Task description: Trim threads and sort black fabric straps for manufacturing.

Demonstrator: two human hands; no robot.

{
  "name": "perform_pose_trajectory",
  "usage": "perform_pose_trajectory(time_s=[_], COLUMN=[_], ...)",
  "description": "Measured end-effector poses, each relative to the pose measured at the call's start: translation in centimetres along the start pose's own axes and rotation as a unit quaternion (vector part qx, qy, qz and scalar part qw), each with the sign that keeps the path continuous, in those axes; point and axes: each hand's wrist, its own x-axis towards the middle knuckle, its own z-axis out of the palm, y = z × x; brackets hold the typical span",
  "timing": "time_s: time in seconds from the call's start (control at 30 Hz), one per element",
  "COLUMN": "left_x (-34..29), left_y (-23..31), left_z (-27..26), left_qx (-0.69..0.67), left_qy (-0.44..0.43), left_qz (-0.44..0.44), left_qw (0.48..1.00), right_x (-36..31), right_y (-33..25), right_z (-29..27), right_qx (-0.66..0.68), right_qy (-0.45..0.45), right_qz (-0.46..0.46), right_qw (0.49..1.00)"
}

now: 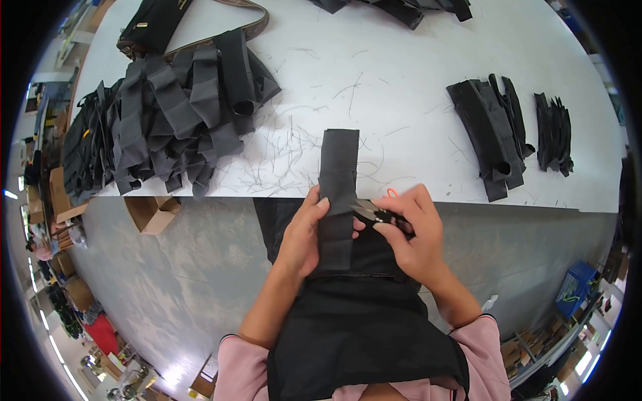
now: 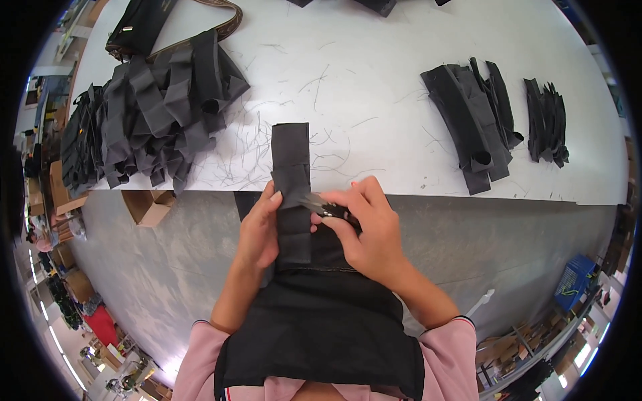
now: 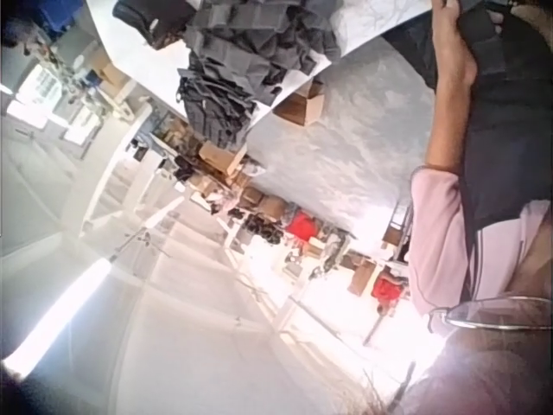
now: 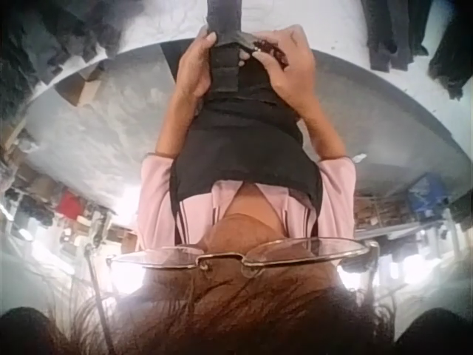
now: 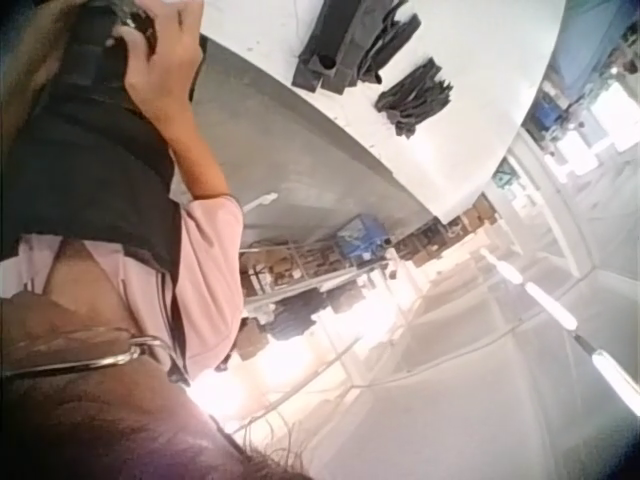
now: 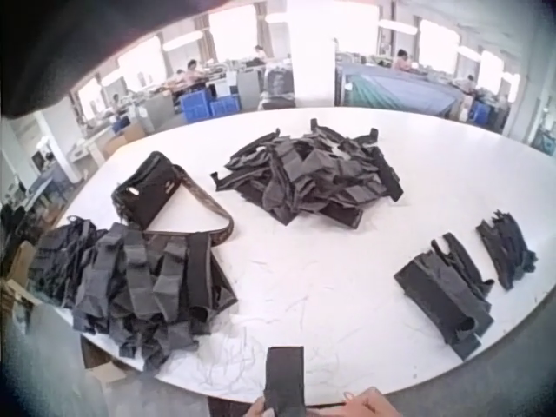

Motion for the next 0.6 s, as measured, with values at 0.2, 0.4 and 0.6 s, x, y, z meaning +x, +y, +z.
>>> perform_pose_trajectory(time_s=[0.2,0.4,0.6], left_x=[0.4,1.7,2.7], left_y=[-0.3,0.0,1.1], left_z=[2.2,0.9,-0.1], left_qx=[0.053,0.066,-0.017], left_qy=[0.177,0.112,0.055], left_qz=[0.05,0.034,0.059], left_qw=[0.981,0.991,0.997], right_x=[1.5,2.2,-0.6], right_y=[0.8,2.2,0.3], right_z=[3.5,4.8,2.6], right_qx=[0.177,0.151,0.162], right_qy=[-0.048,-0.027,-0.017], right_qz=[0.127,0.085,0.107], right_qw=[0.975,0.984,0.981])
